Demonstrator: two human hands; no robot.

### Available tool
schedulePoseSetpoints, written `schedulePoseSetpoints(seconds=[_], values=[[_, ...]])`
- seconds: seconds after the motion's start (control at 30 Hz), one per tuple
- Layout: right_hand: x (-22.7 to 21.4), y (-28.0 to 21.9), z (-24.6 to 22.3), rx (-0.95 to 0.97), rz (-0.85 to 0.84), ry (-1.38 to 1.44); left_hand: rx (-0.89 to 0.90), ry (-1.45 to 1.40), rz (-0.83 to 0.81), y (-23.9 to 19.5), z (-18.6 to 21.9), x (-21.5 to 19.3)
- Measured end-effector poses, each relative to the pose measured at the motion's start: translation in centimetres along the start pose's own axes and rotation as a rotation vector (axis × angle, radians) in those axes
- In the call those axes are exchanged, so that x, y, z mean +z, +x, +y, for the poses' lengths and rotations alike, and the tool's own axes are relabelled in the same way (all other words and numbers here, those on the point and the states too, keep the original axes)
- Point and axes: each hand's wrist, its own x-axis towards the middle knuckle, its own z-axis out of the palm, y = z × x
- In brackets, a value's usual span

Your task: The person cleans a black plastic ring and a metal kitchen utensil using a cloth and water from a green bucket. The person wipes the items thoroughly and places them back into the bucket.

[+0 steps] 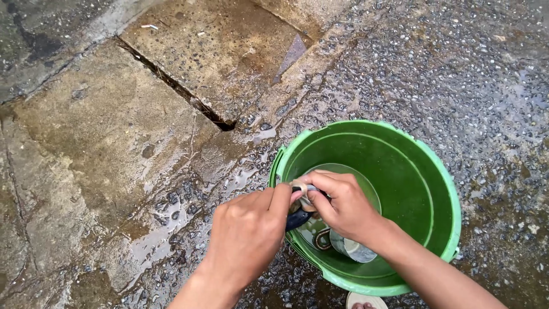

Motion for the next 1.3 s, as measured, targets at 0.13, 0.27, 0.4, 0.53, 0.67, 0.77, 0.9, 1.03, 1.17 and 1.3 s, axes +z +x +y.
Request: schedulePoseSetpoints(seconds=[0.13, 0.27, 0.4, 0.53, 0.67, 0.77, 0.9, 1.03, 1.17, 1.3], values=[[-0.1, 0.4, -0.9, 0.016, -0.031, 0.041, -0.015, -0.038, 0.013, -0.7, -0.4, 0.3], [-0.1, 0.1, -0.7, 0.186, -0.070, 0.155, -0.053, -0.031, 0.131, -0.9, -1.1, 1.1], [-0.5, 0.1, -0.5, 0.466, -0.084, 0.394, -0.067, -0.133, 0.136, -1.1, -1.9, 2.9], [-2.6, 0.6, 0.0, 0.712, 0.190, 0.547, -0.283, -0.309, 0.159, -1.8, -3.2, 1.4], [-6.1, 1.7, 1.7, 0.881, 0.322, 0.777, -0.522, -0.418, 0.111, -4.4, -4.2, 0.8], [-6.8, 3.3, 3.2, 0.729, -0.117, 0.158, -0.703, -0.461, 0.022, -6.9, -4.6, 1.3], [-2.9, 1.8, 13.4, 0.576, -0.960, -0.757, -0.917, -0.494, -0.033, -9.9, -4.5, 2.9], [2.3, 2.0, 14.4, 0.791, -1.332, -1.030, -1.136, -0.672, -0.122, -10.2, -3.3, 3.5], [4.6, 1.9, 14.2, 0.623, -1.488, -1.017, -1.208, -0.929, -0.032, -10.6, -2.9, 3.7], [5.0, 0.6, 19.9, 0.447, -1.481, -1.092, -1.186, -1.125, 0.014, -10.6, -3.0, 2.9]])
